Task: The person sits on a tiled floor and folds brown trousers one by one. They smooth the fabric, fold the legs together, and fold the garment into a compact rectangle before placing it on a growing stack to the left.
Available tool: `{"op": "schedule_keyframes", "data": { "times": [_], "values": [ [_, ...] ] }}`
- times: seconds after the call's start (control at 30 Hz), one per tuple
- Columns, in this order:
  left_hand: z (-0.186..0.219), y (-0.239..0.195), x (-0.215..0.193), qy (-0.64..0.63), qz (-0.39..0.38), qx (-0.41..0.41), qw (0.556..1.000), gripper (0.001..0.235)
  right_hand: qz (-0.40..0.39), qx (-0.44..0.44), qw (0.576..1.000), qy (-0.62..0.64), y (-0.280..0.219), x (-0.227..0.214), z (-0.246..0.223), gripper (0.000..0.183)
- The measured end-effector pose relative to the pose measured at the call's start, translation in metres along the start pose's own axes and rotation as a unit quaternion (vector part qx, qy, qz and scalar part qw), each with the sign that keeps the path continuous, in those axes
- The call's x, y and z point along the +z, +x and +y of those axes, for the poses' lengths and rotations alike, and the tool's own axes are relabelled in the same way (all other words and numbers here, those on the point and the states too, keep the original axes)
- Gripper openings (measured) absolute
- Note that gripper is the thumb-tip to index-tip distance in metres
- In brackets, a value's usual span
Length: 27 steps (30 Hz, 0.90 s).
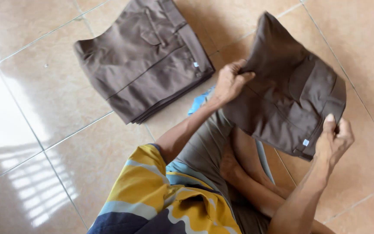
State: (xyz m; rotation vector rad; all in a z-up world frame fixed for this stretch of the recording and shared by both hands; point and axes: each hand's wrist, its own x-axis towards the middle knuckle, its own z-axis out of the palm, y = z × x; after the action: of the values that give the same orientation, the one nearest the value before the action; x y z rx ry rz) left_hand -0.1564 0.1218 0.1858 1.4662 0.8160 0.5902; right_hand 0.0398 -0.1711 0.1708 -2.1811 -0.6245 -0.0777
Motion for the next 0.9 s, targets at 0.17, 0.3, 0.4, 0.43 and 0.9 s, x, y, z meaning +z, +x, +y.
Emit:
{"op": "schedule_keyframes", "data": {
  "times": [0.17, 0.3, 0.4, 0.43, 0.9],
  "values": [
    [0.052, -0.025, -0.142, -0.124, 0.13, 0.123, 0.976, 0.018, -0.093, -0.212, 0.972, 0.045, 0.043, 0.071, -0.137, 0.03],
    [0.097, -0.077, -0.232, -0.117, 0.225, 0.122, 0.96, 0.016, -0.147, -0.298, 0.934, 0.128, 0.053, 0.139, -0.25, 0.035],
    [0.114, -0.116, -0.269, -0.016, 0.346, 0.104, 0.932, 0.017, -0.194, -0.335, 0.903, 0.188, 0.053, 0.186, -0.304, 0.033],
    [0.114, -0.125, -0.274, -0.024, 0.375, 0.092, 0.922, 0.02, -0.222, -0.339, 0.891, 0.203, 0.051, 0.201, -0.317, 0.032],
    [-0.123, -0.112, -0.292, 0.242, 0.539, -0.113, 0.799, 0.063, -0.239, -0.225, 0.941, 0.084, 0.007, 0.391, -0.232, 0.024]
  ]
}}
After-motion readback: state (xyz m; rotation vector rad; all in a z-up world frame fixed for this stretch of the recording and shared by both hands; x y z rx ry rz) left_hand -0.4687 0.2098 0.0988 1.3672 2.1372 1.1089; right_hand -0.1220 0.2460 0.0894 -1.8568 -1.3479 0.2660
